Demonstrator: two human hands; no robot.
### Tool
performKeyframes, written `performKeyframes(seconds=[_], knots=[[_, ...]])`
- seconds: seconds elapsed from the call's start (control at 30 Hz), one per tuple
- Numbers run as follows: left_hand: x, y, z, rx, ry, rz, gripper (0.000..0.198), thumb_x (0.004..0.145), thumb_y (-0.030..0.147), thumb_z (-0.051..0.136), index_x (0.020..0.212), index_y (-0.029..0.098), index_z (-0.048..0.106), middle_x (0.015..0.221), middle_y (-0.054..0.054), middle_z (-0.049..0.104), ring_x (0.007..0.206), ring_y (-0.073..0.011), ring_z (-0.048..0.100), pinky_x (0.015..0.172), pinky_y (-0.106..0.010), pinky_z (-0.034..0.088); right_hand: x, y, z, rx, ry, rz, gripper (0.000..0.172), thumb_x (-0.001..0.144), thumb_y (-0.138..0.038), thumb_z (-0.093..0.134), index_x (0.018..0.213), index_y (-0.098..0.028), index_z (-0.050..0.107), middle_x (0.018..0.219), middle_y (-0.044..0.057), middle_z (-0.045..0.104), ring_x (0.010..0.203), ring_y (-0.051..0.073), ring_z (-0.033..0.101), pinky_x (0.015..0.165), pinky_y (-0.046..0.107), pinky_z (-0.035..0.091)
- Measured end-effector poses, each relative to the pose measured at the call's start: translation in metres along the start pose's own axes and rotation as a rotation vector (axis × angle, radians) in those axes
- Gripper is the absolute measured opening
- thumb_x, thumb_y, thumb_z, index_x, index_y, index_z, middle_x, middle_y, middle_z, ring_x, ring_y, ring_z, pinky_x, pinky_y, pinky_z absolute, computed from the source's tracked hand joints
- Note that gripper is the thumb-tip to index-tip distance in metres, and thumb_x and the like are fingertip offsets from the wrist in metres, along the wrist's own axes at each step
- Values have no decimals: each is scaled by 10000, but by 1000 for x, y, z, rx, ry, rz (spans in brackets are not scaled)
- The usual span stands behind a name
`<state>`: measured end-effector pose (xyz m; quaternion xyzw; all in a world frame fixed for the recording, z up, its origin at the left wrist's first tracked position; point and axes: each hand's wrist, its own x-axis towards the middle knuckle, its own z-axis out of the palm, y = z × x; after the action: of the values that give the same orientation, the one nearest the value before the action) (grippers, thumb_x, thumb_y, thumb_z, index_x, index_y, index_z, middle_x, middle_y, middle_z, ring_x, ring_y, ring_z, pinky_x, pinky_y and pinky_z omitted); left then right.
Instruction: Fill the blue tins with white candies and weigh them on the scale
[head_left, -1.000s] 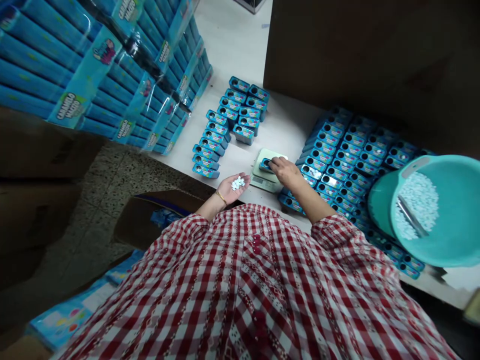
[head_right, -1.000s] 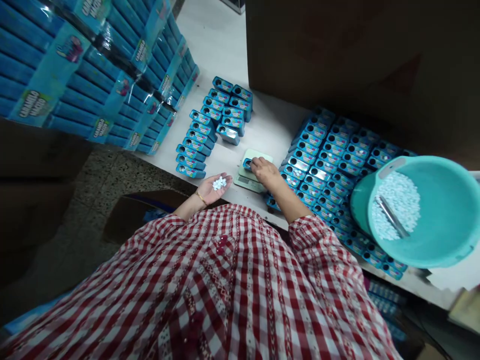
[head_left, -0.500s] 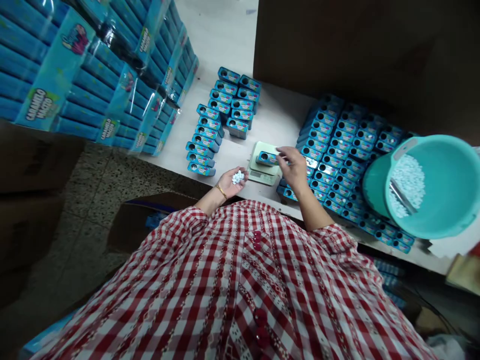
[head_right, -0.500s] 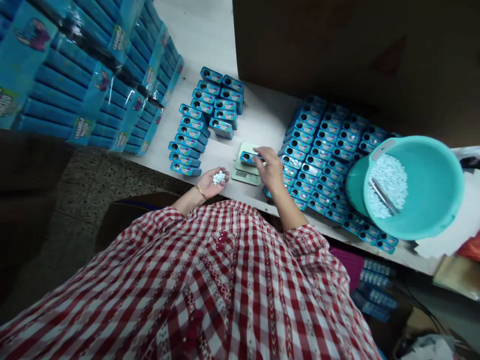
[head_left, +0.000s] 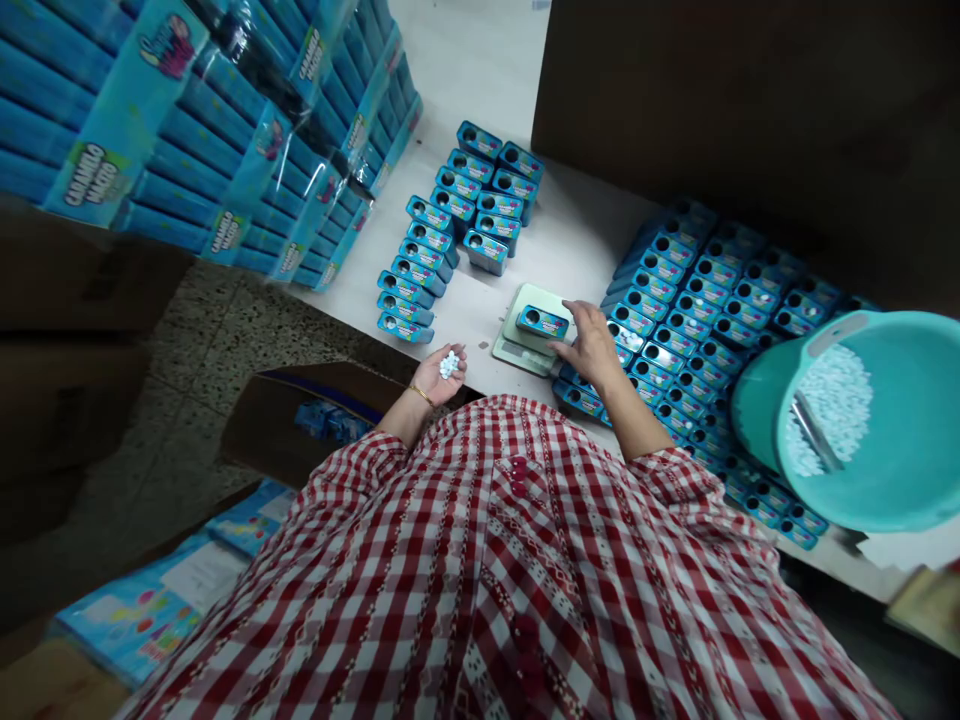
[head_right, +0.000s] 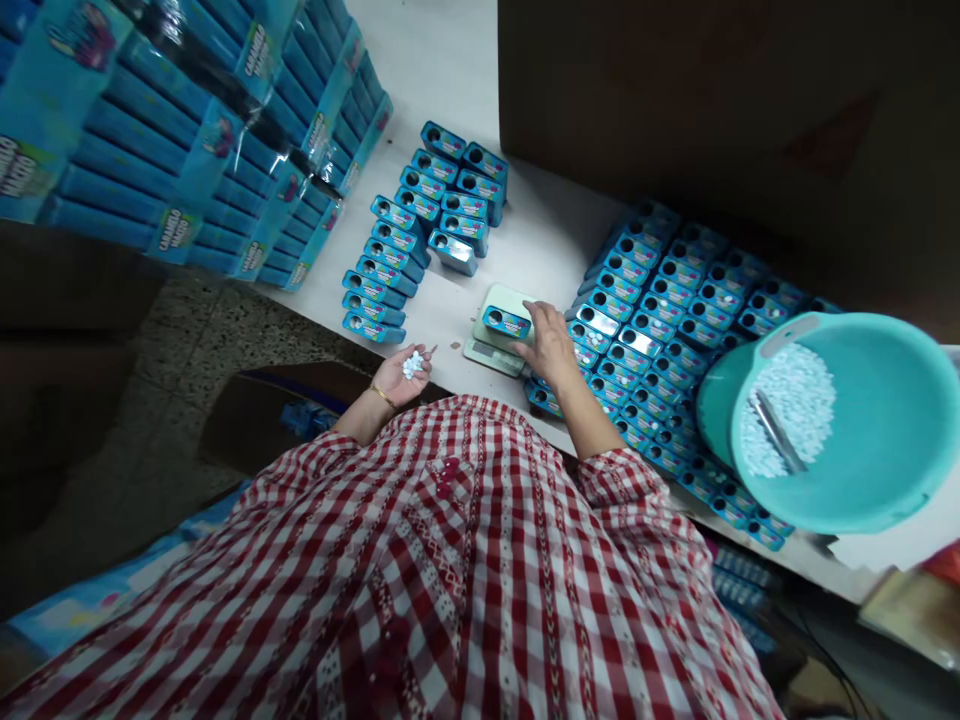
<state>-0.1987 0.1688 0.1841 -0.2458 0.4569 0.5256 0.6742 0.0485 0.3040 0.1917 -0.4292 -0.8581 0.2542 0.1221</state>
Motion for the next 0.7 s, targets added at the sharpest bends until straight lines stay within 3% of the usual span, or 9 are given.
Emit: performKeyframes(seconds=[0.13,0.3,0.47,0.6,0.7], knots=[[2,-1,0,-1,15,7,278,903,212,407,726,117,598,630,-43,581,503,-70,534,398,-134,346,3,-2,3,-36,-43,-7,601,770,-373,596,1304,-164,417,1236,147,474,1115,297,448,911,446,401],[3,2,-4,-16,37,19,282,907,208,388,728,116,586,628,-43,582,500,-75,535,390,-137,345,11,-16,5,-74,-57,-27,352,831,-292,498,1149,-143,533,1058,130,549,976,265,490,870,401,418],[-4,9,-6,-36,61,33,282,910,200,378,724,117,572,625,-40,576,495,-75,536,391,-137,352,66,-57,25,-81,-50,-76,325,844,-306,482,1123,-149,536,1055,136,544,972,268,475,858,403,417],[-11,16,-1,-45,46,50,291,915,193,365,727,113,573,621,-40,578,498,-71,541,390,-130,362,116,-86,57,-101,-93,7,325,858,-254,460,1146,-124,536,1142,162,526,1030,273,467,853,401,431],[-13,19,6,-45,41,58,289,913,190,368,734,114,582,637,-50,598,523,-78,565,414,-138,409,124,-87,65,-79,-83,20,353,884,-219,405,1207,-123,512,1210,159,512,1081,261,457,877,389,429]])
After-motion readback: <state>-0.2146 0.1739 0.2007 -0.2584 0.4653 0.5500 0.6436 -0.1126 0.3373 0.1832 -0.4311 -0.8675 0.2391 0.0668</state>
